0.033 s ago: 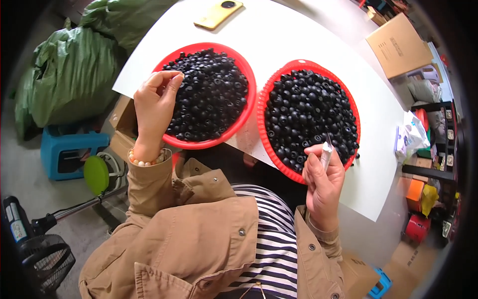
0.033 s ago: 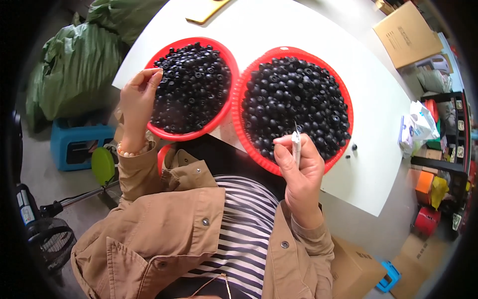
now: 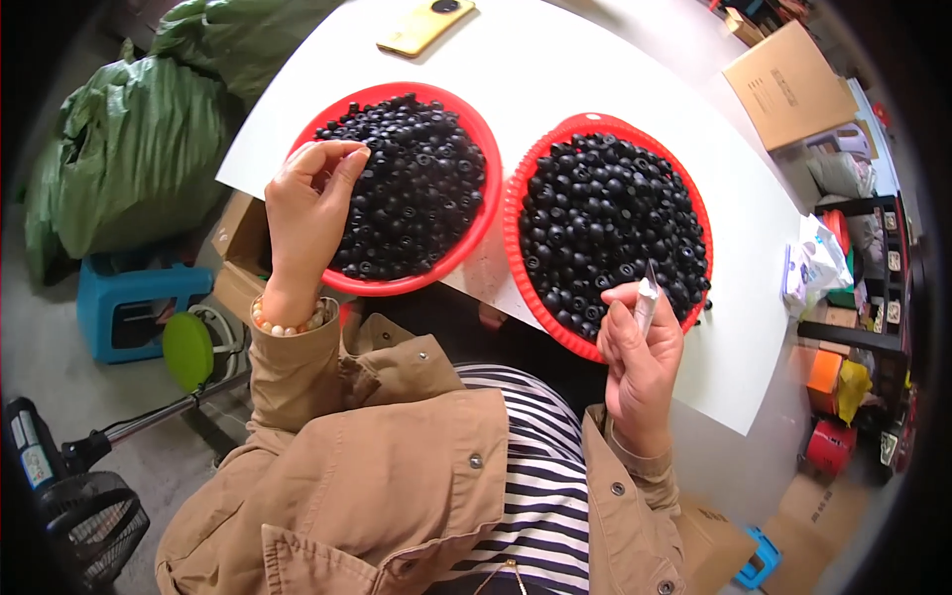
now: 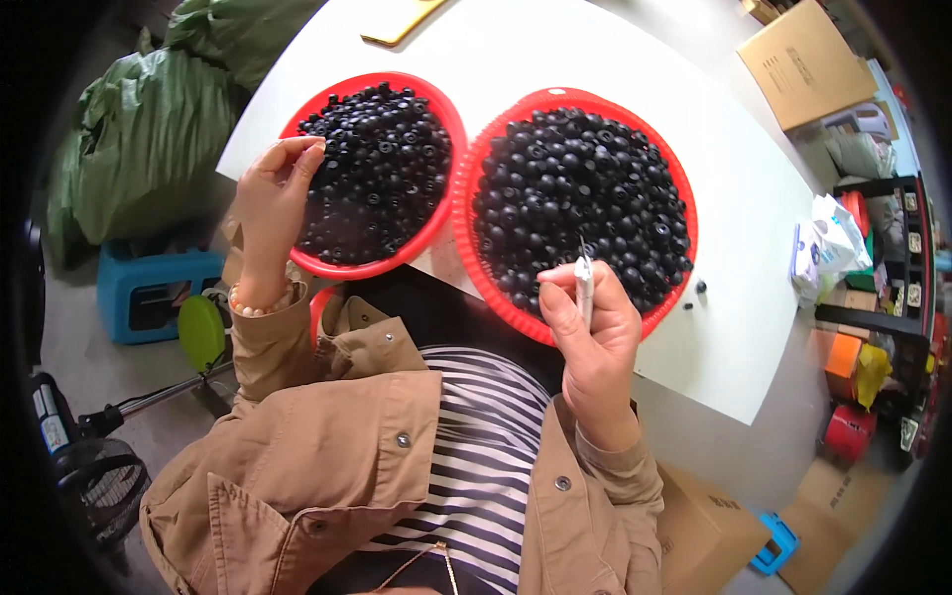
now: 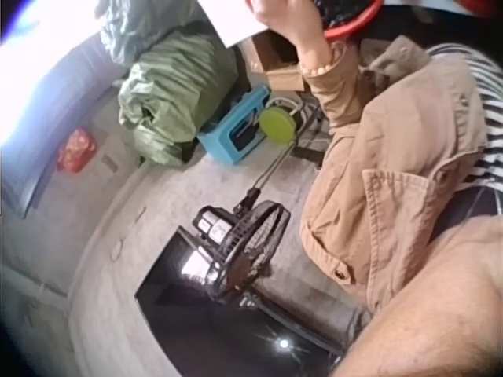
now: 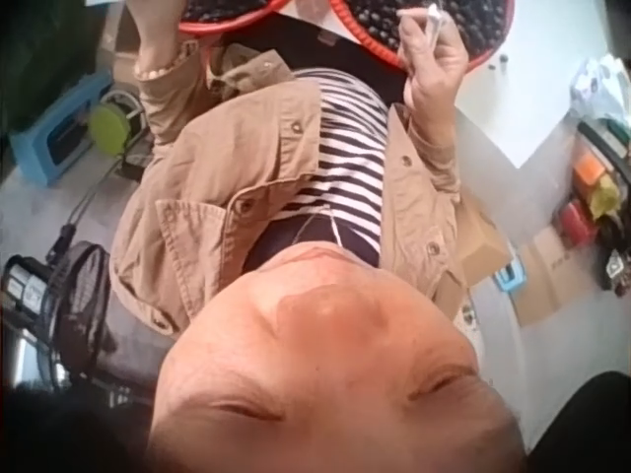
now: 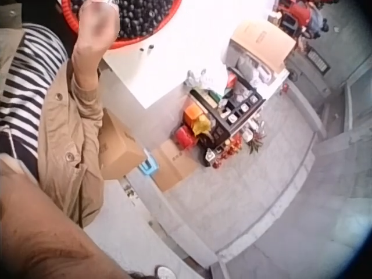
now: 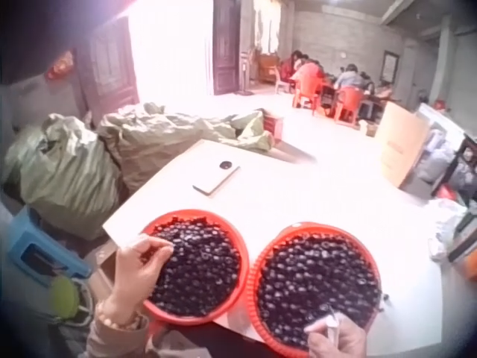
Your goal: Assembling small plastic components by inserting white inserts into black shells.
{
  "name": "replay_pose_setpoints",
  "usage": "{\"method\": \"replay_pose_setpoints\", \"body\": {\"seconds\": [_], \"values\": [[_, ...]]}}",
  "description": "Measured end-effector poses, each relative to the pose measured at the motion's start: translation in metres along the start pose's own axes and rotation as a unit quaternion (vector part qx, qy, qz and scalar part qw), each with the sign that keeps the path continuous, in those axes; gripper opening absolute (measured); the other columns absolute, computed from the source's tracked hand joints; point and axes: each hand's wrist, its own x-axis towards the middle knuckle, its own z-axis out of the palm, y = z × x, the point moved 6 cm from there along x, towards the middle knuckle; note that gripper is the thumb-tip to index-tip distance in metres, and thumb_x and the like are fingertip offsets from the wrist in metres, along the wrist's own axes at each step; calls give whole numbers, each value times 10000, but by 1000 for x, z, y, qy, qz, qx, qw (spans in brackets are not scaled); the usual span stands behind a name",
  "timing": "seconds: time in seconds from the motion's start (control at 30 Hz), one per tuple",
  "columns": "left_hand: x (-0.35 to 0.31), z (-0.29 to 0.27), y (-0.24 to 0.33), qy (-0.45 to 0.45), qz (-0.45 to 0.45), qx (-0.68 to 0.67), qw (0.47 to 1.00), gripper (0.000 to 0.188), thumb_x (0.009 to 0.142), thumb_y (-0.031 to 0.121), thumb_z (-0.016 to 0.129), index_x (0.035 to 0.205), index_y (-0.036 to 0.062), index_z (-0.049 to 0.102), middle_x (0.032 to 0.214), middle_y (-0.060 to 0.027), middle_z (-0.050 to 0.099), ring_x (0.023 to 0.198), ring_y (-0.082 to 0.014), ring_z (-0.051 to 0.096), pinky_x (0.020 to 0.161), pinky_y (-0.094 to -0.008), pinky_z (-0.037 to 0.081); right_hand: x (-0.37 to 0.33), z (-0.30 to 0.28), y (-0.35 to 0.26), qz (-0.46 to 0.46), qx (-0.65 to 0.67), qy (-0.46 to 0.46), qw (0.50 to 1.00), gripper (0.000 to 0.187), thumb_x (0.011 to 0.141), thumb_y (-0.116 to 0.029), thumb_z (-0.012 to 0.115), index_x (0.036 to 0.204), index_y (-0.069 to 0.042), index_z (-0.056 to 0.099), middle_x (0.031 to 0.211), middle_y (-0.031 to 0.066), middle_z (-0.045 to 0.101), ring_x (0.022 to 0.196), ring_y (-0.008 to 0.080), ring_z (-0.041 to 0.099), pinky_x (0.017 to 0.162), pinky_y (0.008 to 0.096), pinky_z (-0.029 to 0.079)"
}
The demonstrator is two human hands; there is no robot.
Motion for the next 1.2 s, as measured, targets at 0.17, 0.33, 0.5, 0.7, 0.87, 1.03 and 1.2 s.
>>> {"method": "replay_pose_setpoints", "body": {"seconds": [0.17, 0.33, 0.5, 0.7, 0.87, 1.03, 1.2], "values": [[-21, 45, 62, -174, 65, -40, 982, 78, 693, 10, 639, 769, 3, 621, 627, -46, 495, 550, -107, 476, 506, -223, 387, 0, -9, -5, -17, -3, 13, 1000, 61, 824, -56, 558, 873, -24, 542, 635, -65, 421, 534, -3, 328, 467, 148, 228], [-49, 83, 99, -284, 225, -28, 932, 91, 641, 50, 668, 706, 11, 619, 691, -72, 530, 636, -209, 526, 581, -293, 422, -5, -14, -3, -17, 11, 30, 999, 61, 825, -62, 560, 874, -29, 545, 622, -72, 413, 521, -6, 321, 457, 145, 218], [-61, 99, 112, -307, 237, 133, 912, 145, 624, 152, 680, 640, 30, 603, 720, -73, 491, 728, -232, 509, 628, -318, 435, -6, -16, -2, 6, 11, 23, 1000, 41, 826, -52, 552, 866, -42, 552, 631, -85, 420, 537, -25, 322, 467, 138, 223], [-61, 104, 120, -325, 236, 178, 898, 185, 605, 179, 688, 611, 22, 591, 752, -77, 494, 770, -237, 522, 631, -325, 447, -6, -9, -8, -3, 15, 0, 1000, 24, 834, -47, 541, 848, -28, 541, 721, -44, 480, 657, 14, 419, 587, 153, 340], [-56, 115, 113, -344, 216, 223, 886, 174, 606, 180, 684, 614, 31, 593, 733, -87, 512, 739, -247, 542, 617, -341, 447, 0, -10, -5, 10, -2, -5, 1000, 37, 840, -68, 545, 846, -34, 532, 727, -43, 475, 666, 20, 414, 598, 159, 344], [-54, 118, 108, -368, 200, 240, 876, 172, 621, 184, 673, 585, 37, 591, 693, -88, 525, 681, -256, 557, 610, -351, 447, -5, -10, -5, 11, 1, -10, 1000, 50, 843, -82, 546, 849, -35, 531, 725, -40, 476, 665, 22, 414, 602, 160, 344], [-50, 116, 105, -358, 209, 260, 872, 161, 626, 185, 667, 584, 43, 603, 694, -92, 539, 681, -254, 566, 612, -351, 451, -3, -7, -5, -21, -31, -2, 999, 82, 841, -105, 540, 876, -31, 534, 608, -54, 421, 483, 3, 294, 430, 165, 218]]}}
